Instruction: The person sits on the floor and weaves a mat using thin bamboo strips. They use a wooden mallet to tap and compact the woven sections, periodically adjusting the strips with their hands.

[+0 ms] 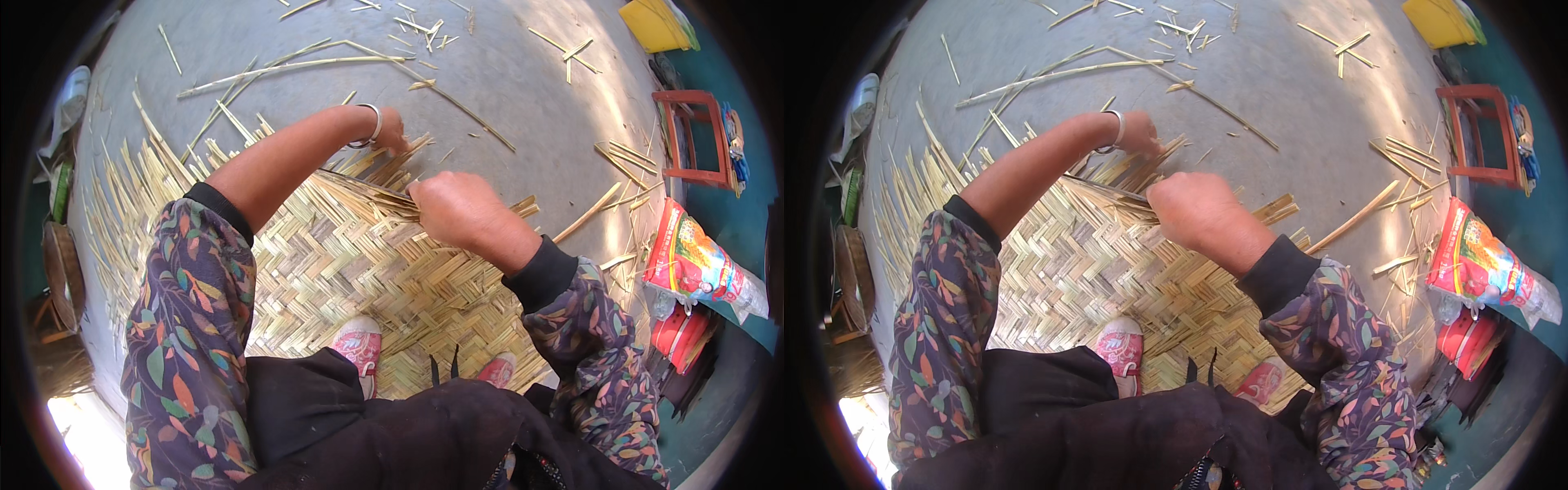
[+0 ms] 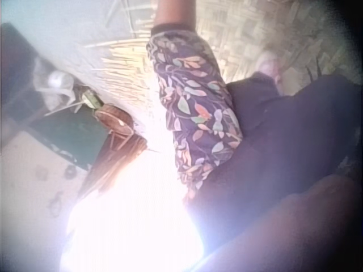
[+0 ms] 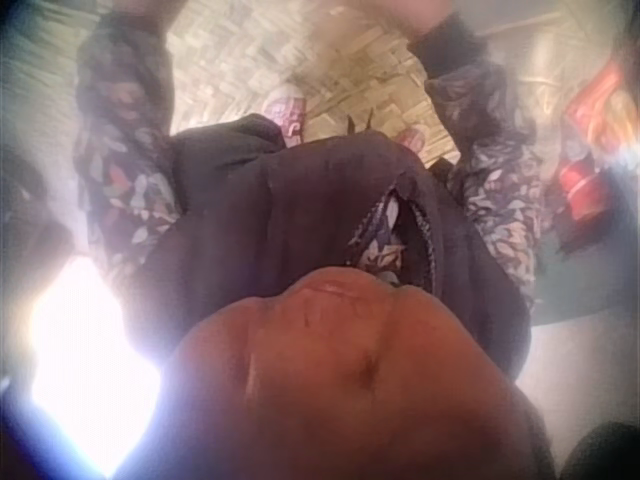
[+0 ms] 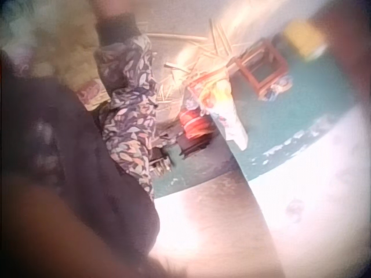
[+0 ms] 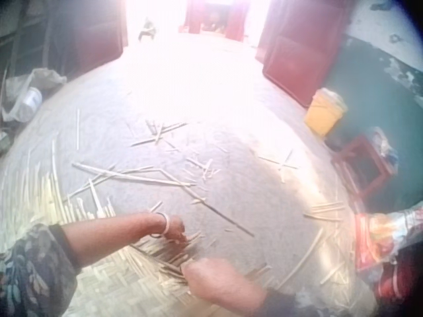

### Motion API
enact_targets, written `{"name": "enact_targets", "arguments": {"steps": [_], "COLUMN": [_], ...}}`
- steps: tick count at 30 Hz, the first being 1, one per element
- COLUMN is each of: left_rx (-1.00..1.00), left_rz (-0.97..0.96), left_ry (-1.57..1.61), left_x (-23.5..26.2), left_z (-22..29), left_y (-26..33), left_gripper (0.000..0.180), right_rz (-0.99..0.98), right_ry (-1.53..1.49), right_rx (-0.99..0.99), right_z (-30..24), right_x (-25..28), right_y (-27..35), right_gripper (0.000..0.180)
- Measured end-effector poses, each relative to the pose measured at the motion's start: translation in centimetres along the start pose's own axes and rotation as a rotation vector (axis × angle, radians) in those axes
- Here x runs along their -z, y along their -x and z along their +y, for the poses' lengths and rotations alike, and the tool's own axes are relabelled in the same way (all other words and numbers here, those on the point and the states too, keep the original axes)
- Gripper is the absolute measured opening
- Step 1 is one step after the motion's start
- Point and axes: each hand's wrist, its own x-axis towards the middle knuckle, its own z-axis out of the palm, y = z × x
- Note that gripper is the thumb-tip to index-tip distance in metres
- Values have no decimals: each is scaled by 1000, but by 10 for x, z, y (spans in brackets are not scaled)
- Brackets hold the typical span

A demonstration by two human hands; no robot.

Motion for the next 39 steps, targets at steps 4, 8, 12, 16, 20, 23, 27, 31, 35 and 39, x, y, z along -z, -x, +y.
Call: {"name": "enact_targets", "arguments": {"steps": [4,8,12,16,20,23,27,31,35,39], "left_rx": [104,130,91,3,-65,-63,70,133,157,128], "left_rz": [43,128,188,425,586,764,411,303,230,261], "left_ry": [224,516,341,101,452,297,-19,-35,-47,20], "left_x": [-2,-7,-24,-11,62,85,23,-22,-19,-15], "left_z": [-12,-26,-27,-3,22,27,27,28,34,34], "left_y": [13,16,20,44,64,52,12,-14,-13,-5], "left_gripper": [36,27,25,28,52,76,85,62,60,57], "right_rz": [54,92,126,166,158,167,156,171,179,175], "right_ry": [50,23,-2,-23,37,65,63,69,58,61], "right_rx": [-8,22,7,-30,-84,-72,-62,-41,-54,-52], "right_z": [-1,2,5,7,-1,-2,-5,-9,-10,-11], "right_x": [-9,-19,-33,-45,-50,-43,-33,-31,-31,-30], "right_y": [0,-6,-15,-17,-16,-10,3,11,11,13], "right_gripper": [19,17,17,17,18,18,18,19,20,19]}}
